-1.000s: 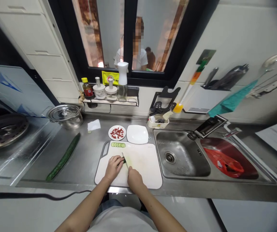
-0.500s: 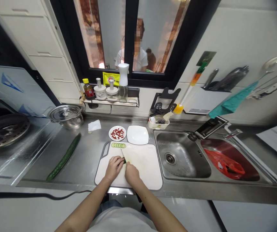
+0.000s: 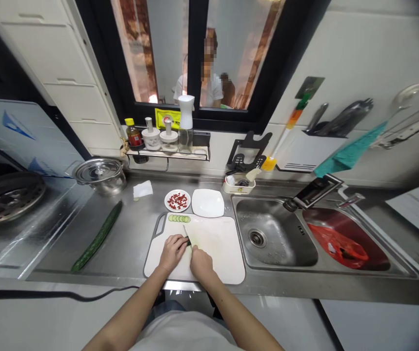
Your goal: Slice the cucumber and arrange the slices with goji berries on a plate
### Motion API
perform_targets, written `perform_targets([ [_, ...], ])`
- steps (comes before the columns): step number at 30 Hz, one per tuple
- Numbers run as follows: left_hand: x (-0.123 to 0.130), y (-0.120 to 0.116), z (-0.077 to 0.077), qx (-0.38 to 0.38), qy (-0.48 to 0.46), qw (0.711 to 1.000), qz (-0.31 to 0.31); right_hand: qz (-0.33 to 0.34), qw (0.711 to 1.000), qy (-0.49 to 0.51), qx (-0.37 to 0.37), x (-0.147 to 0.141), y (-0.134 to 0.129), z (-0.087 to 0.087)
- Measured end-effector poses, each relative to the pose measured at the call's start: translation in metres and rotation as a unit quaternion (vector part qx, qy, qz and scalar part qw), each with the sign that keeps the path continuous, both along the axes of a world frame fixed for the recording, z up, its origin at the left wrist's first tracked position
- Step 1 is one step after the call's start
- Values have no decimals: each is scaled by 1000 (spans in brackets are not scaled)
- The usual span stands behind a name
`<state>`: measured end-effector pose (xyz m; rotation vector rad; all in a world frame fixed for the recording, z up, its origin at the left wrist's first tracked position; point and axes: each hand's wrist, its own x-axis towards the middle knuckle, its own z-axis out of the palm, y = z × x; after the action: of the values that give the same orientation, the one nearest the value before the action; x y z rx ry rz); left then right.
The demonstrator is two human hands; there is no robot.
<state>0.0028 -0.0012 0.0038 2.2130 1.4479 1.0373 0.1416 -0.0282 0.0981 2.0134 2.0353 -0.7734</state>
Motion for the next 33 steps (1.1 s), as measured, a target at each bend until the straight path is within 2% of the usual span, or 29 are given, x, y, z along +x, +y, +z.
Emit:
perform_targets([
  [8,0,1,-3,-5,2,1000,0,5,1000,-25,2,11,-23,-13],
  [23,-1,1,1,4,2,1000,-1,6,1000,3,13,-3,7,-3],
  [33,-1,1,-1,-9,-6,1000,-2,10,1000,-8,3,9,-17,-8],
])
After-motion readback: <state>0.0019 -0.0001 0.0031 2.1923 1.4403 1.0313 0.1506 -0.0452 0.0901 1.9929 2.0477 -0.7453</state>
